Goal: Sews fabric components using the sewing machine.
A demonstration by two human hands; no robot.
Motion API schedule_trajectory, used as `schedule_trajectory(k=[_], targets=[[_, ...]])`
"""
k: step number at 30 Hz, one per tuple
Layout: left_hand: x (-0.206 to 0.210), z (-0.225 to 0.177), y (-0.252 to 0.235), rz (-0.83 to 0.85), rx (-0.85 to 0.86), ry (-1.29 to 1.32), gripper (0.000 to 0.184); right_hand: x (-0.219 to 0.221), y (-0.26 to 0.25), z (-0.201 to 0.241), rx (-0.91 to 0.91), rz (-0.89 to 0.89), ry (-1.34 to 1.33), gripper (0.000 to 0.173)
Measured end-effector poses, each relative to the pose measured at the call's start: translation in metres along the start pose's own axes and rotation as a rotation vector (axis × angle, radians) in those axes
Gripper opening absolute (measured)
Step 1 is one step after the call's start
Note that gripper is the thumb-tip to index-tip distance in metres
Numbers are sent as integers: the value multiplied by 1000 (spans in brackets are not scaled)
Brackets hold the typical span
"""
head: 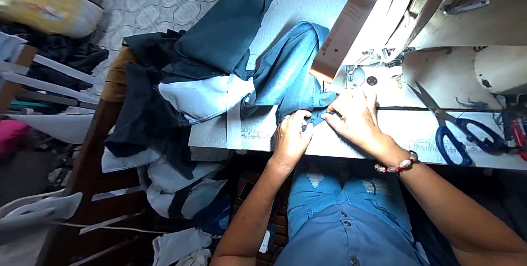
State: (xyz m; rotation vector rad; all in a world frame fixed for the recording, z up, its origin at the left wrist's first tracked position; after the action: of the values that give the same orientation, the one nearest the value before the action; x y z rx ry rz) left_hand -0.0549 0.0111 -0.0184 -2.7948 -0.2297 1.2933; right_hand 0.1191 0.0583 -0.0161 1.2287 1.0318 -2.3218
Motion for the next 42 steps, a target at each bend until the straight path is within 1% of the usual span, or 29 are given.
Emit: schedule_trajectory(k=[2, 5, 7, 9, 11, 15, 17, 19, 20, 22, 25, 29, 31, 33, 35, 39, 42], targets=[[0, -1, -1, -1, -4, -8, 26, 7, -1, 2, -19, -41, 72, 18], [-1, -2, -3, 32, -29, -26, 28, 17, 3, 7, -156, -154, 160, 10], [-1, -3, -3, 36, -25, -29, 26, 17, 6, 10, -259, -161, 151, 11], [-1, -3, -3, 29, 3, -37, 19, 18, 7, 9, -335, -135, 112, 17], [1, -2, -2, 8, 66, -71, 9, 20, 7, 8, -364, -114, 120, 20], [2, -4, -3, 4, 273, -236, 15, 24, -1, 3, -370, -101, 109, 19], [4, -6, -6, 23, 407, -297, 15, 24, -6, -4, -351, -58, 51, 22], [6, -8, -10, 45, 482, -301, 16, 22, -10, -13, -307, -4, -19, 24], [7, -8, -11, 49, 480, -300, 15, 19, -11, -16, -290, 18, -29, 26], [8, -10, -11, 57, 413, -320, 12, 9, -16, -19, -266, 46, -29, 34], [9, -8, -4, 23, 300, -328, 13, 8, -17, -25, -313, 49, 17, 38], [7, 2, 2, -62, 268, -205, 13, 15, -11, -30, -458, -63, 50, 26], [5, 5, 3, -79, 264, -155, 13, 14, -7, -27, -504, -112, 77, 23], [5, 7, 4, -119, 275, -137, 12, 14, -3, -25, -501, -141, 120, 20], [6, 9, 5, -146, 293, -140, 12, 16, -1, -28, -490, -133, 146, 20], [5, 11, 8, -186, 336, -154, 13, 17, -1, -29, -477, -97, 143, 17], [6, 12, 9, -184, 327, -158, 14, 15, -3, -27, -453, -85, 111, 18]])
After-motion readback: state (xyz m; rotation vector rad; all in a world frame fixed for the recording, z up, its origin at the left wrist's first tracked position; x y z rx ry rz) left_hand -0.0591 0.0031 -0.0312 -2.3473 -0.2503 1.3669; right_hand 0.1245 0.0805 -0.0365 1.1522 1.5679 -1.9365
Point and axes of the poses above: each hand's wrist, its own y-axis away from the middle knuckle, its own x-axis out of the palm, z = x × y, the point moved 3 cm from there along -y, towards the middle knuckle, and after that the axes turned 10 degrees about -x, right-handed, at the moved point
